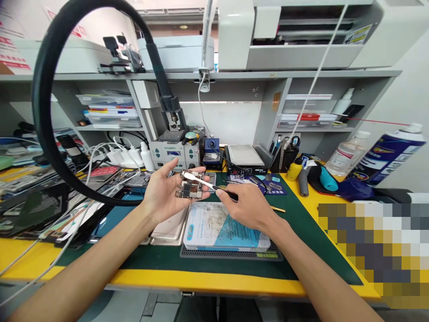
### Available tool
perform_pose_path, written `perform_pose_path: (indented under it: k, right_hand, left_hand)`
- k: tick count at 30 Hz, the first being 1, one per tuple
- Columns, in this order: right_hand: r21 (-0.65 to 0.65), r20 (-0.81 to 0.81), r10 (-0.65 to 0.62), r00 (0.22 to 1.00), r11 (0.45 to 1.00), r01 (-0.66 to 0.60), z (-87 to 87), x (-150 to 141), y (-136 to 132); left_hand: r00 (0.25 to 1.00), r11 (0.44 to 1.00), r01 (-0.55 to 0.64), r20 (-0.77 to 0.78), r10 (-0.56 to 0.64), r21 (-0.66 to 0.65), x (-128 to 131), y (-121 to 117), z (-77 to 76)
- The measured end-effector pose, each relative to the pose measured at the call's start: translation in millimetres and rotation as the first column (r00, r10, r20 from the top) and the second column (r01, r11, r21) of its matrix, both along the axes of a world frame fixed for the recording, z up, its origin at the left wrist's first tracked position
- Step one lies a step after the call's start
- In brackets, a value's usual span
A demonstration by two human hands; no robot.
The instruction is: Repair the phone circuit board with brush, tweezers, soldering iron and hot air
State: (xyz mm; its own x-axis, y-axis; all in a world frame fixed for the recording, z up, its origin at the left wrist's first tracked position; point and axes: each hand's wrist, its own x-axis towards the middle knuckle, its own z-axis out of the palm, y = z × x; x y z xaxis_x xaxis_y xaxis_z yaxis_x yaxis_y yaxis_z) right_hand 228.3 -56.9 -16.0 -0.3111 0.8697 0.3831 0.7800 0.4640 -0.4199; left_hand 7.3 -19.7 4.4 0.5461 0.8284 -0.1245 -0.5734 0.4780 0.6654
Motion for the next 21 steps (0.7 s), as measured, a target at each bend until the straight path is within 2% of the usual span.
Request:
perform_pose_path:
  k: [21]
  right_hand:
    - [0.012, -0.030, -0.095, 0.995, 0.995, 0.095, -3.1, -10, -2]
  left_hand:
    - [0.994, 0.989, -0.101, -0.063, 0.094, -0.112, 7, -4, 4.6]
